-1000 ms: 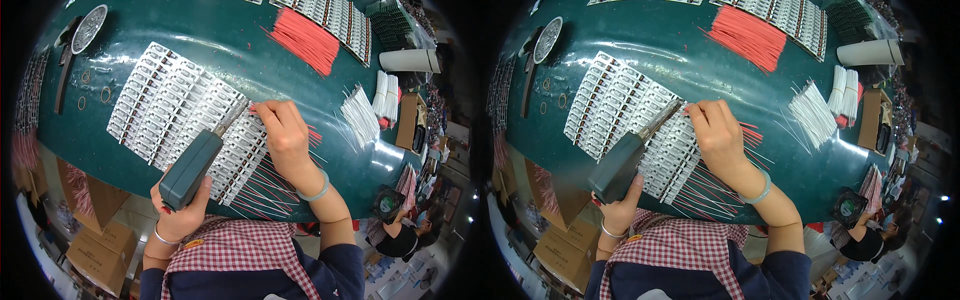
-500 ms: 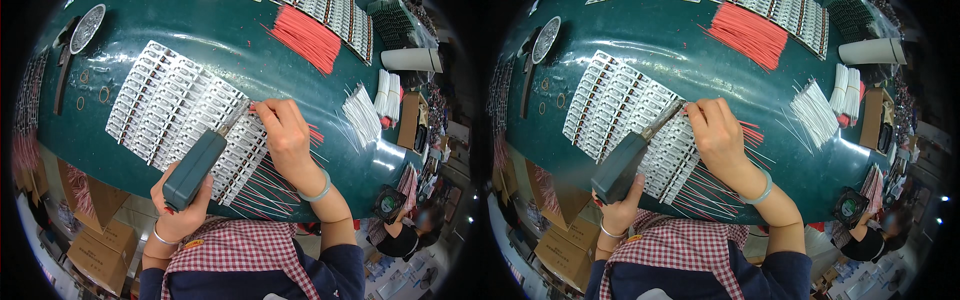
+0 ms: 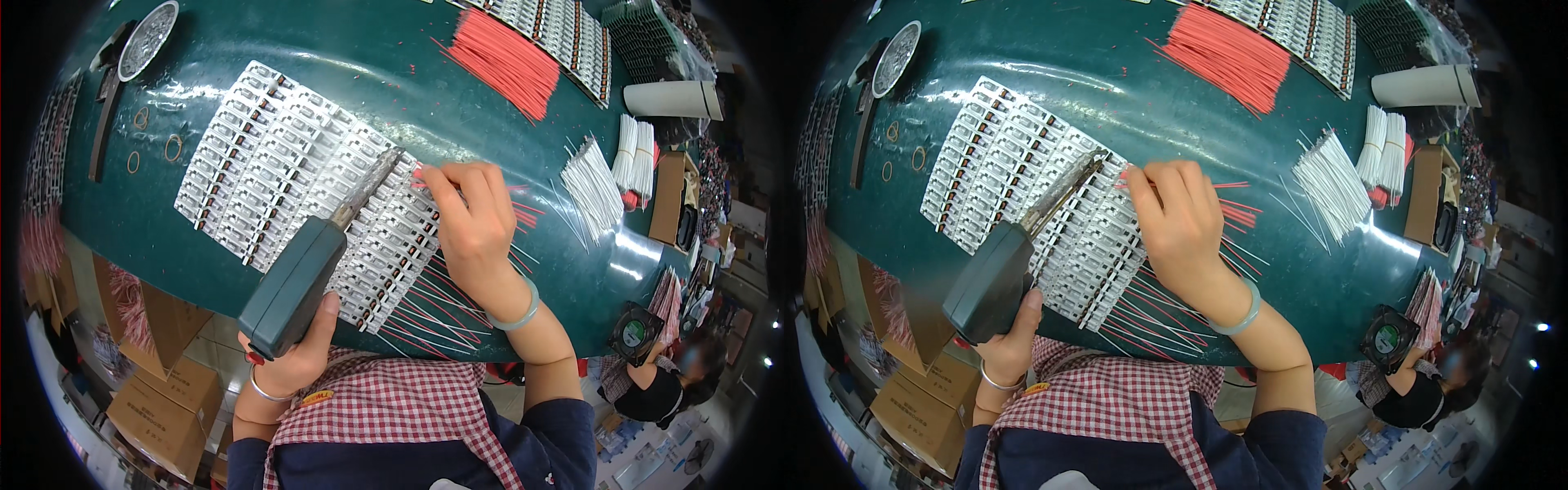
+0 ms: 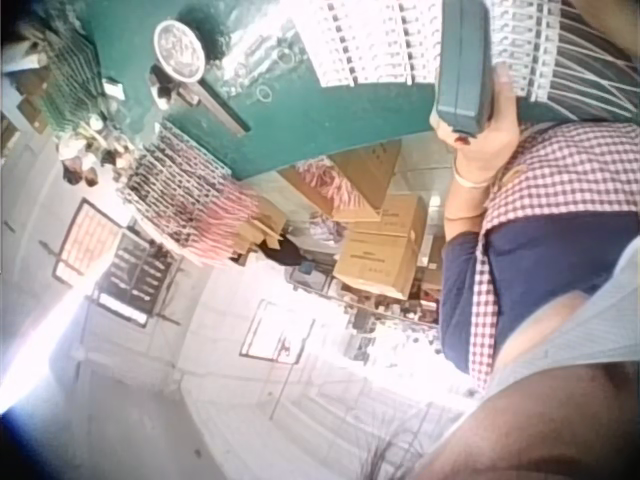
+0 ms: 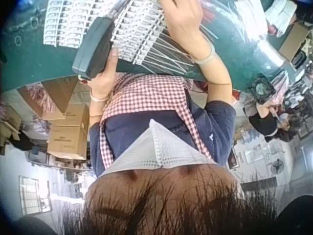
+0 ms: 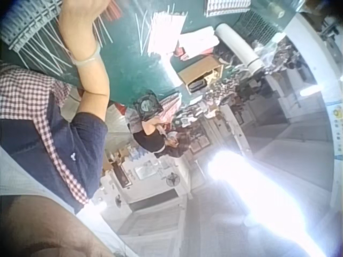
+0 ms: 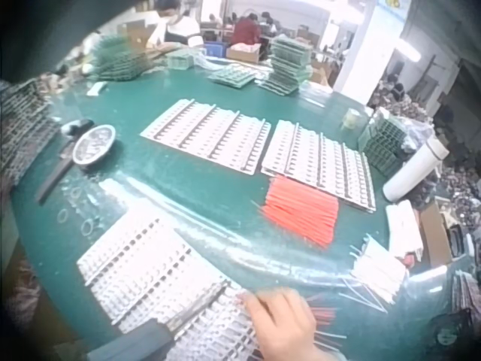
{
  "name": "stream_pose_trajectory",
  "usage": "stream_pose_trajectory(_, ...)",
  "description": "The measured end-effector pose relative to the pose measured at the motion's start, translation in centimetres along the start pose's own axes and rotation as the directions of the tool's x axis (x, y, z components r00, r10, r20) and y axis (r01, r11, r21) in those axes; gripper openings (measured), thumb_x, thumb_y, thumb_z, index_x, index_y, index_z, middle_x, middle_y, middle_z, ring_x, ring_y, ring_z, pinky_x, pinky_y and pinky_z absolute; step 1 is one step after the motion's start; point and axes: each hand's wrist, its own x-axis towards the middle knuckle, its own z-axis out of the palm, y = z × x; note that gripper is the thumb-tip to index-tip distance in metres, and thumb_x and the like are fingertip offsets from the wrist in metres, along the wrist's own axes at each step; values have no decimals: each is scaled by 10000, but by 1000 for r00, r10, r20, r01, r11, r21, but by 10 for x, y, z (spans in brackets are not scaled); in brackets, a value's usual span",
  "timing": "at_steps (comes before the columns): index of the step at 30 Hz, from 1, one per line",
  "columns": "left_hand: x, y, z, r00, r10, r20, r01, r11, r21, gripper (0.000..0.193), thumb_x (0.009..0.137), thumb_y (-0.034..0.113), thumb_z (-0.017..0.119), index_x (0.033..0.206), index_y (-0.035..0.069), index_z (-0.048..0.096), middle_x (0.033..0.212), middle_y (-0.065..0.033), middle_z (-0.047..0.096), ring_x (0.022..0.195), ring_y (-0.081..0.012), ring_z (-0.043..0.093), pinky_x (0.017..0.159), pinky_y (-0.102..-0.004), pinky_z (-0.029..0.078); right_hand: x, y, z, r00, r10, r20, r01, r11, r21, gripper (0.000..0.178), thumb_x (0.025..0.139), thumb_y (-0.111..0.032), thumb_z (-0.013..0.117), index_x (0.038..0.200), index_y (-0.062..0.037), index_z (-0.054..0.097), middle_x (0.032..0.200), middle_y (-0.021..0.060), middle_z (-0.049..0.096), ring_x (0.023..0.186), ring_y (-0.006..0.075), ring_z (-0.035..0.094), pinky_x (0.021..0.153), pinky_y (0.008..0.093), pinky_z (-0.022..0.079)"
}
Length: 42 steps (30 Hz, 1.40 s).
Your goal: The person uses a soldering iron to attach red and white wires to a white plastic grid component. They pick up individual wires, place them into slots on the grid, and apply heat with the soldering iron to secure them. The process is repeated for multiple wires across the grid.
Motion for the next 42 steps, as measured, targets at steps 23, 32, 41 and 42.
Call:
stream_pose_trajectory(23, 12, 5, -1, 993, 80, 90, -78, 997, -20, 176, 785, -39, 745, 956, -51, 705, 857, -110, 665, 662, -179, 638, 603, -273, 496, -5, -11, 4, 999, 22, 45, -23, 999, 31, 310, 708, 16, 663, 1014, 68, 666, 954, 134, 616, 825, 272, 569, 672, 357, 508)
stream_pose_trajectory(32, 9, 3, -3, 992, 102, 80, -103, 994, 20, 182, 778, -40, 744, 957, -49, 710, 859, -121, 671, 654, -189, 640, 603, -278, 500, -4, -11, 3, 998, 27, 62, -29, 999, 27, 304, 711, 6, 669, 1009, 68, 669, 952, 132, 615, 833, 275, 570, 682, 354, 513)
stream_pose_trajectory(41, 8, 7, -2, 996, 64, 69, -63, 998, -22, 215, 763, -36, 754, 974, -64, 718, 882, -147, 696, 701, -228, 682, 635, -292, 531, -4, -14, 2, 998, 36, 58, -37, 999, 12, 294, 716, 5, 675, 1002, 69, 671, 950, 132, 617, 836, 273, 571, 688, 354, 514)
stream_pose_trajectory(42, 8, 7, -2, 995, 73, 67, -72, 997, -19, 219, 763, -38, 754, 978, -65, 718, 885, -149, 700, 709, -230, 687, 640, -292, 535, -4, -14, 2, 998, 35, 56, -36, 999, 12, 297, 715, 4, 675, 1005, 70, 671, 950, 132, 617, 837, 274, 573, 688, 353, 514)
